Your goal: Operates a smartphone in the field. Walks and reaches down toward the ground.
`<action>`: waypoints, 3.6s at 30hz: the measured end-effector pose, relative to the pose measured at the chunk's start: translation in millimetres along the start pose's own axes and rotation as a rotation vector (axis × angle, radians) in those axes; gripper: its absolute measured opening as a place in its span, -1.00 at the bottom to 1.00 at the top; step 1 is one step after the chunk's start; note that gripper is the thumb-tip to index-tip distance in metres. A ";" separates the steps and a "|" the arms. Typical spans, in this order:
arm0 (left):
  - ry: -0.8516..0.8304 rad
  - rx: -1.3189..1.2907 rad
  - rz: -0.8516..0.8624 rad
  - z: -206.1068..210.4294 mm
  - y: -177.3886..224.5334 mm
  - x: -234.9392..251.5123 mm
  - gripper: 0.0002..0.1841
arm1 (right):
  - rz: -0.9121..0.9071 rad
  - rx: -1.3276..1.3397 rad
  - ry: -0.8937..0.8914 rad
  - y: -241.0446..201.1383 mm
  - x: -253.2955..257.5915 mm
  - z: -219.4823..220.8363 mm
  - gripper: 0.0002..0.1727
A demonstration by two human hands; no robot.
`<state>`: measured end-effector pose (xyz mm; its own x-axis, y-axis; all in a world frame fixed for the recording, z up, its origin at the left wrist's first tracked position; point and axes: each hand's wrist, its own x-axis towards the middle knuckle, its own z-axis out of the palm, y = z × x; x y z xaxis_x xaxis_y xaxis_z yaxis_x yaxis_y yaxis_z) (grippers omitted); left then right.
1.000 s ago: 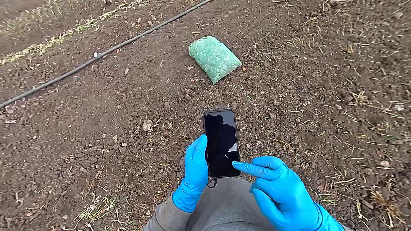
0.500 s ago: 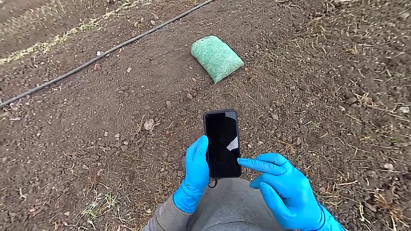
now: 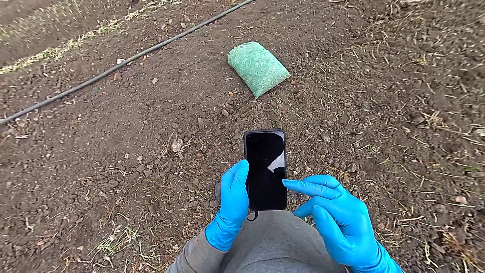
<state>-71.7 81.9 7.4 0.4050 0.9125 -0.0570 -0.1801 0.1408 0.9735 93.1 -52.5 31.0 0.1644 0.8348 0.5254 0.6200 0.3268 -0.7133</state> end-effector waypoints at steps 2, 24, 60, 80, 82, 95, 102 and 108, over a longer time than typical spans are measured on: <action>0.002 0.004 -0.001 0.6 0.6 0.2 -0.50 | 0.005 -0.016 -0.001 0.4 0.9 -0.8 -0.42; 0.044 0.011 -0.028 -0.4 -6.3 2.5 -0.51 | -0.043 -0.021 -0.164 0.2 -12.6 2.1 -0.47; 0.038 0.006 -0.010 0.2 -3.6 5.4 -0.52 | -0.063 -0.058 -0.285 -8.1 -9.7 17.8 -0.52; 0.066 0.015 -0.021 -0.2 -5.6 7.6 -0.52 | -0.054 -0.168 -0.349 -9.4 -8.8 18.9 -0.53; 0.085 0.040 -0.023 -0.4 -6.3 9.2 -0.51 | -0.053 -0.191 -0.397 -12.6 -8.6 20.2 -0.54; 0.079 0.036 -0.032 1.8 -7.5 10.1 -0.52 | -0.075 -0.166 -0.348 -14.9 -7.8 13.8 -0.53; 0.042 0.015 -0.013 4.4 -7.3 10.6 -0.53 | -0.020 -0.157 -0.166 1.2 1.4 1.2 -0.50; -0.078 -0.001 0.017 9.9 -9.0 5.4 -0.51 | -0.061 -0.261 -0.052 2.5 30.7 -14.0 -0.47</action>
<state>-59.0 81.8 0.5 0.4703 0.8822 -0.0235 -0.1878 0.1261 0.9741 110.4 -32.2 51.8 0.0849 0.8411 0.5342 0.8052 0.2579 -0.5340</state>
